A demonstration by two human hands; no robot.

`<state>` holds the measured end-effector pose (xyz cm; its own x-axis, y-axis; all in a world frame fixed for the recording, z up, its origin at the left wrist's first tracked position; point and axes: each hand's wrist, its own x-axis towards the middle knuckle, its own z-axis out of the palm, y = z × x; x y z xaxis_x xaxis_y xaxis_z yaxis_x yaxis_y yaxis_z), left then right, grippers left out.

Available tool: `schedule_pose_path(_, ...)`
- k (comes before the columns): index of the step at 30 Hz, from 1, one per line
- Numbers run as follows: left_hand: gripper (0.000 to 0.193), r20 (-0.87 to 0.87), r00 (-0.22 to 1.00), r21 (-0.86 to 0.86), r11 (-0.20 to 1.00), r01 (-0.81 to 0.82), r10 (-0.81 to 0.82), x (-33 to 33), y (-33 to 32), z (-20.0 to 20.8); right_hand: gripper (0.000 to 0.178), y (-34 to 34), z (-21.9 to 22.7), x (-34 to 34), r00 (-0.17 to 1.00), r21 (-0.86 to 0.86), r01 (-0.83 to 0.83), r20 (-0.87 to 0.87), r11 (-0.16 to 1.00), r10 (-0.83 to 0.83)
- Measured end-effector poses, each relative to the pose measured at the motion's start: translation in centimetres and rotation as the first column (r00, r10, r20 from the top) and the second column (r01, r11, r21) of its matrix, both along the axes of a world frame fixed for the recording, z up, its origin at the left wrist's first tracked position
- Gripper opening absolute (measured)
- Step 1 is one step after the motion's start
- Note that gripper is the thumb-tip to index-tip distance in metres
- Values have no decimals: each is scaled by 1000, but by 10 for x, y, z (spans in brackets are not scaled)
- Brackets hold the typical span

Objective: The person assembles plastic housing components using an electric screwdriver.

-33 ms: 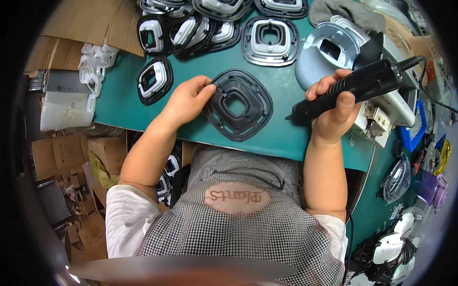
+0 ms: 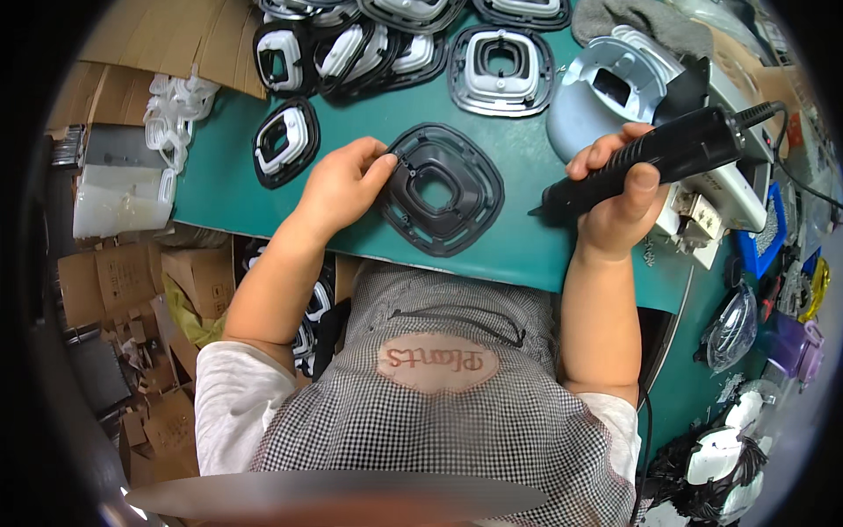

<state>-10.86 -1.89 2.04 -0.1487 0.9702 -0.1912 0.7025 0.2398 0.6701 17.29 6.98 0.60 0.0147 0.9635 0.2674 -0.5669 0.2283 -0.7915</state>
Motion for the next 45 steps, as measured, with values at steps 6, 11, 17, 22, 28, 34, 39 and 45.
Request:
schedule_pose_path(6, 29, -331, 940, 436, 869, 234, -87, -1, -28, 17, 63, -1, -4, 3, 1000, 22, 7, 20, 1000, -7)
schedule_pose_path(11, 38, -386, 831, 324, 785, 529, -401, 13, -34, 12, 61, 1, -8, 6, 999, 8, 27, 32, 1000, -27)
schedule_pose_path(17, 30, -385, 904, 430, 832, 352, -184, 41, -38, -10, 60, 5, -5, -2, 1000, 17, -8, -6, 1000, 8)
schedule_pose_path(22, 31, -271, 962, 558, 808, 189, -38, 72, -35, -19, 50, 11, -20, 24, 976, -27, -165, -147, 986, 159)
schedule_pose_path(28, 36, -163, 987, 615, 781, 104, -3, 45, -42, -5, 53, 9, -23, 22, 984, 18, -169, -51, 985, 170)
schedule_pose_path(34, 26, -245, 833, 860, 507, -49, 496, -119, -46, 37, 56, 3, -12, 12, 995, 47, -94, 36, 995, 92)
schedule_pose_path(39, 32, -224, 687, 861, 470, -192, 691, -249, -26, 57, 52, 6, -14, 15, 997, 56, -71, 40, 996, 69)
schedule_pose_path(45, 44, -441, 569, 755, 630, -181, 694, -305, 38, 69, 51, 5, -13, 11, 996, 43, 23, 86, 999, -27)
